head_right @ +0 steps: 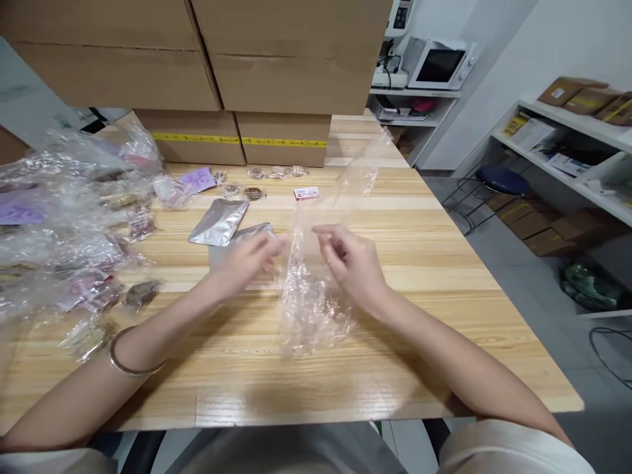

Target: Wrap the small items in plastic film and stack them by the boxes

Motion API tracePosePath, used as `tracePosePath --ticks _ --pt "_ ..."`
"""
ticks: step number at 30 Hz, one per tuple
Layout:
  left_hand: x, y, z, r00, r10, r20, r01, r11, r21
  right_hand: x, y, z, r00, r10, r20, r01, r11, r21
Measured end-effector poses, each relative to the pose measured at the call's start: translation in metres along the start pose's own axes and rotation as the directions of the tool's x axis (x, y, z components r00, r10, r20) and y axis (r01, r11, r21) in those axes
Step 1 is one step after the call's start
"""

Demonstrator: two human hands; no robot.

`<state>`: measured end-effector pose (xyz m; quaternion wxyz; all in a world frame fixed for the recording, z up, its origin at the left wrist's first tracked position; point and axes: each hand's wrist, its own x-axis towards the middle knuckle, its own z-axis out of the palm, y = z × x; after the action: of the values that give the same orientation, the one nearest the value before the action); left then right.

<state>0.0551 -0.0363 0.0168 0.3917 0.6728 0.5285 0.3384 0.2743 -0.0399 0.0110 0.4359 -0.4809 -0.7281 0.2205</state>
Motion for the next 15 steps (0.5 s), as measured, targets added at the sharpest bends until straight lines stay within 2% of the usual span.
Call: tracePosePath --ticks 1,2,4,5,8,10,11,13,15 --pt "-0.004 0.003 0.006 0.989 -0.003 0.149 0.009 0.999 -0.041 -0.003 -0.004 0.001 0.994 0.002 0.107 -0.009 0.998 0.062" --pt "-0.007 0.006 0.011 0.968 0.007 0.252 0.018 0.995 -0.096 -0.004 -0.008 0.001 0.977 0.004 0.212 -0.034 0.99 0.137" --pt "-0.01 0.01 0.016 0.933 0.04 0.356 0.049 0.97 -0.238 -0.002 -0.016 -0.003 0.938 0.009 0.348 -0.108 0.958 0.267" --pt "-0.01 0.011 0.015 0.923 0.051 0.38 0.072 0.95 -0.303 0.001 -0.019 -0.007 0.929 0.027 0.368 -0.149 0.94 0.307" --pt "-0.006 0.014 0.003 0.901 0.041 0.432 0.179 0.872 -0.456 0.022 -0.011 -0.031 0.943 0.187 0.277 -0.285 0.882 0.374" --pt "-0.001 0.013 -0.006 0.889 0.011 0.458 0.271 0.794 -0.545 0.04 0.009 -0.055 0.936 0.32 0.144 -0.351 0.846 0.402" --pt "0.001 0.011 -0.01 0.888 -0.014 0.46 0.313 0.751 -0.581 0.048 0.023 -0.068 0.93 0.348 0.116 -0.364 0.839 0.405" --pt "0.007 0.004 -0.014 0.902 -0.097 0.422 0.365 0.692 -0.623 0.062 0.056 -0.092 0.91 0.396 0.124 -0.415 0.859 0.301" --pt "0.015 -0.006 -0.017 0.918 -0.215 0.333 0.385 0.689 -0.615 0.069 0.087 -0.109 0.893 0.433 0.122 -0.443 0.894 0.07"
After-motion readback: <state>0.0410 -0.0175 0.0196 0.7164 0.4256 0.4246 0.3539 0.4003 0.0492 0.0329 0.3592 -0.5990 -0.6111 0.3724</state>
